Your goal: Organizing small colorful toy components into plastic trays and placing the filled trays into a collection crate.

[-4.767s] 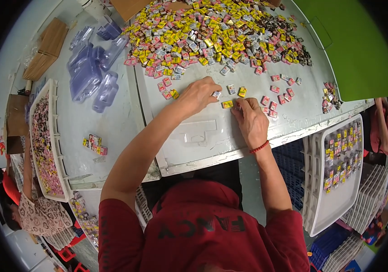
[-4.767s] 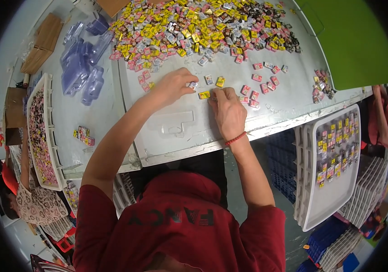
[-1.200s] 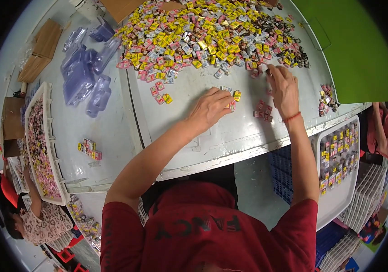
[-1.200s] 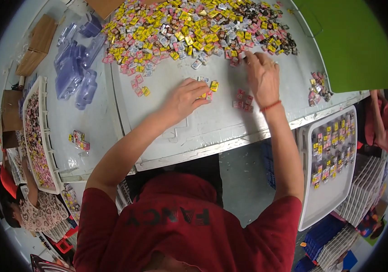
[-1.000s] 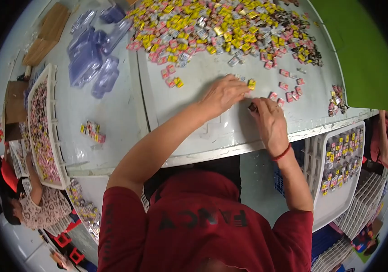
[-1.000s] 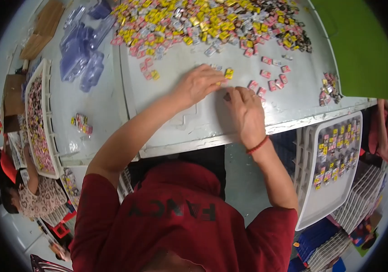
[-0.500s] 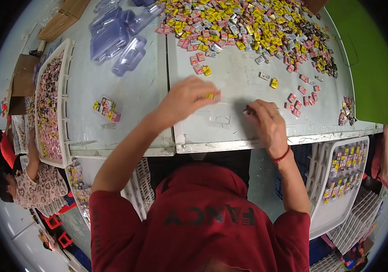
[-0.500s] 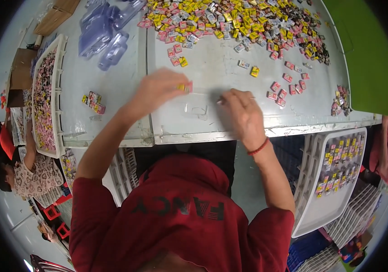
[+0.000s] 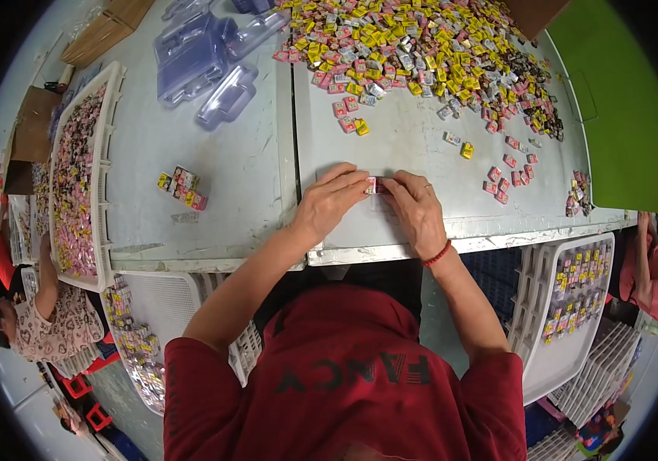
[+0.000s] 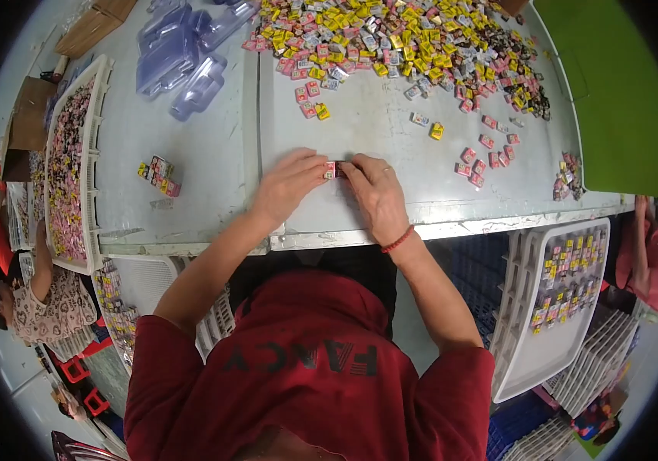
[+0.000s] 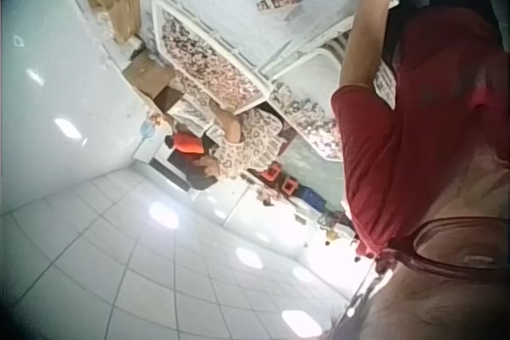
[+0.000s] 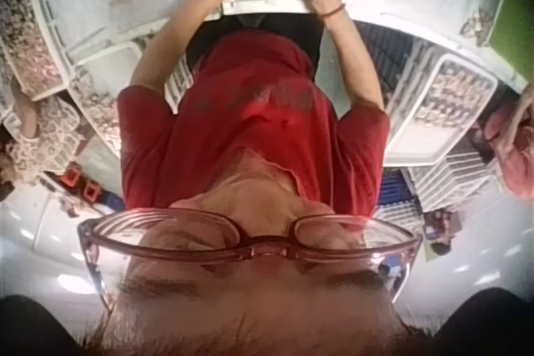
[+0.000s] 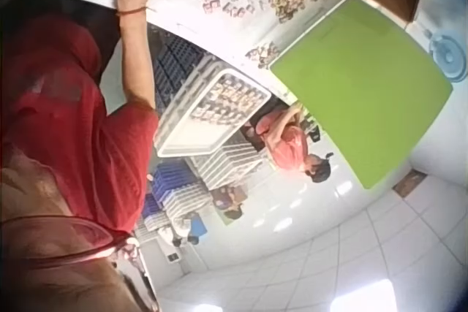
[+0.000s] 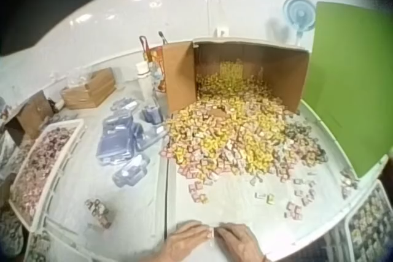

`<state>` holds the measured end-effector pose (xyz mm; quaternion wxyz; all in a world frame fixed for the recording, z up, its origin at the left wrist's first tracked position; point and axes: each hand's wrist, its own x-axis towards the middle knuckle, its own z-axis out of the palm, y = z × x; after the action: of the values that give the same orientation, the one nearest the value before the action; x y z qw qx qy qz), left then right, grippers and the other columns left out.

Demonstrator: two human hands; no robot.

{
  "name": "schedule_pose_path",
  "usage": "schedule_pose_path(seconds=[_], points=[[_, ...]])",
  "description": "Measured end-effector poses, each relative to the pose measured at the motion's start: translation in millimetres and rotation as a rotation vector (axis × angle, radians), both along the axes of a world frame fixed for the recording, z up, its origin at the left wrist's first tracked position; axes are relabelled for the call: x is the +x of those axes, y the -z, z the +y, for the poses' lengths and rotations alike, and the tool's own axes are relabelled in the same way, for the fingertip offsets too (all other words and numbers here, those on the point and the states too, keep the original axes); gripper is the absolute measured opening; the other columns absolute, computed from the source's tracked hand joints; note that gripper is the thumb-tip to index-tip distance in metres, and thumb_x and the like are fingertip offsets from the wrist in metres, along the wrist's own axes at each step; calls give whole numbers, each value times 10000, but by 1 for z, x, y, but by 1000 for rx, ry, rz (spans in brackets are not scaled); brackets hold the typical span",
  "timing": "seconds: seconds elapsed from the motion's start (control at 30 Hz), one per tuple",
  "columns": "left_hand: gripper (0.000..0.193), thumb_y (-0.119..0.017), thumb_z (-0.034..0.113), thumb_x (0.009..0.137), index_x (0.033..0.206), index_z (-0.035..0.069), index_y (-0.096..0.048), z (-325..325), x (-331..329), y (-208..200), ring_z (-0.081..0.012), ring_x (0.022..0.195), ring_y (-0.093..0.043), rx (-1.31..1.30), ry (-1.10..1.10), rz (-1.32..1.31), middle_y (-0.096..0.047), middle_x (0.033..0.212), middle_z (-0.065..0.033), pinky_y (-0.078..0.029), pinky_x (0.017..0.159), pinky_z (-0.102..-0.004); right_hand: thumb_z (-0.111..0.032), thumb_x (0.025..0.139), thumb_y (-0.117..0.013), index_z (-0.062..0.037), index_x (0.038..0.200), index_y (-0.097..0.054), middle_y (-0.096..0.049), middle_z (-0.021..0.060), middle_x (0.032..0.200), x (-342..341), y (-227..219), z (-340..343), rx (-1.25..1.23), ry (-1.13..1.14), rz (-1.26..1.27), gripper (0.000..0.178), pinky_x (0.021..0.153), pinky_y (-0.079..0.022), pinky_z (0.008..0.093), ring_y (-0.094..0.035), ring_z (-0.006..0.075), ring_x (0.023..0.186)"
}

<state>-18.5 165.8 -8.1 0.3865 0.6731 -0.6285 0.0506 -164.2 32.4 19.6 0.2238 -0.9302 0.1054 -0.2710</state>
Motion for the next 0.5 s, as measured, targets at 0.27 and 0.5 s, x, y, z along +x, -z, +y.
schedule_pose_path(seconds=[0.27, 0.5], points=[[301, -722, 58, 752, 1043, 19, -658, -4, -8, -4, -270, 1078, -606, 5, -58, 9, -661, 1081, -93, -485, 937, -370, 3, 685, -751, -25, 916, -661, -636, 111, 955, -2, 13, 4, 75, 124, -103, 249, 738, -514, 344, -619, 274, 850], [341, -728, 67, 742, 1060, -9, -634, -11, -8, -6, -279, 1083, -600, 45, -48, 49, -648, 1101, -117, -493, 925, -368, 5, 711, -736, -23, 905, -661, -639, 115, 945, -5, 11, 6, 82, 146, -54, 210, 760, -516, 352, -623, 286, 878]])
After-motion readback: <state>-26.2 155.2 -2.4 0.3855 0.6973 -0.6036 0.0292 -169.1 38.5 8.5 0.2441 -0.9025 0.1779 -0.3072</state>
